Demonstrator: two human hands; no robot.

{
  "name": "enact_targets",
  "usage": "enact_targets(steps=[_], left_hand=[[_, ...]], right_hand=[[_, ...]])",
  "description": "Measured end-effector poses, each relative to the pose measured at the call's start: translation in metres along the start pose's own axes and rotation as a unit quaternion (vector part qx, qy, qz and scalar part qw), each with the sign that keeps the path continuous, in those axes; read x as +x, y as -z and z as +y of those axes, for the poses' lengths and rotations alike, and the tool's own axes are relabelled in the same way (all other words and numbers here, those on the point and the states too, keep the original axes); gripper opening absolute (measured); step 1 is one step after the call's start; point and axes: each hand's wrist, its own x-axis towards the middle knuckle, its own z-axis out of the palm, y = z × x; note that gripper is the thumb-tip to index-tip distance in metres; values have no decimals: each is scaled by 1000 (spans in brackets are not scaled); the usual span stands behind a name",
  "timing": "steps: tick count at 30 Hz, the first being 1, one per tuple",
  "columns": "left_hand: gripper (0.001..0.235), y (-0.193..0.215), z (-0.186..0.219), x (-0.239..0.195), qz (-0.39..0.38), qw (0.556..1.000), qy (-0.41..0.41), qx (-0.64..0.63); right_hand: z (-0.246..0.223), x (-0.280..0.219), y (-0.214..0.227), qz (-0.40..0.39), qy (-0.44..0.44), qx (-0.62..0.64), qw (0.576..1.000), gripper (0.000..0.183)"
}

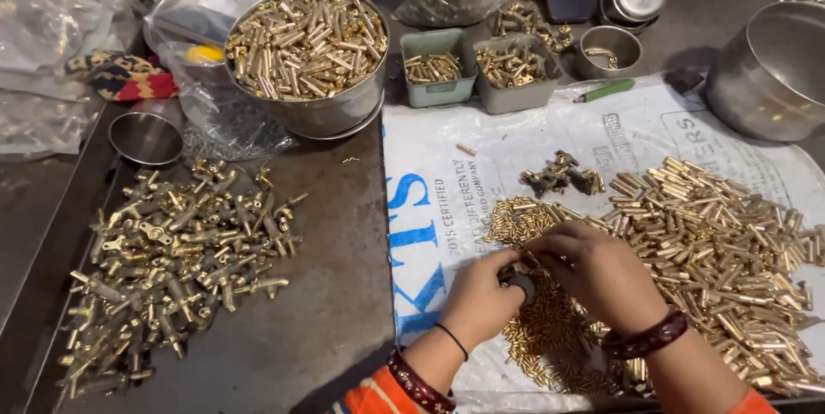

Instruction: Polishing and sorting small brass pipe fittings in a workshop using an abrasive pad.

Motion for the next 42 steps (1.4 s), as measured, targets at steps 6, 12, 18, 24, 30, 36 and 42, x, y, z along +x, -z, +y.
enact_targets(steps=[6,12,18,24,30,36,42], left_hand=[[34,5,8,-5,39,990,-61,123],[36,7,16,-9,23,992,-63,111],[40,4,10,-7,31,982,-102,156],[39,6,17,-5,29,999,-27,27],[31,7,13,-3,101,991,-62,70],[30,7,16,-4,122,984,-92,89],[36,6,20,-7,78,995,-23,65]], right_hand=[[-2,-8,-2,-26,63,80,994,27],[0,-9,3,-36,21,185,982,19],[-10,-7,9,-75,-75,172,979,21],[39,32,-10,27,92,87,992,20],[53,79,-37,60,143,-106,982,19],[14,70,-7,4,-2,-80,997,28],[17,29,3,-78,-140,387,908,23]])
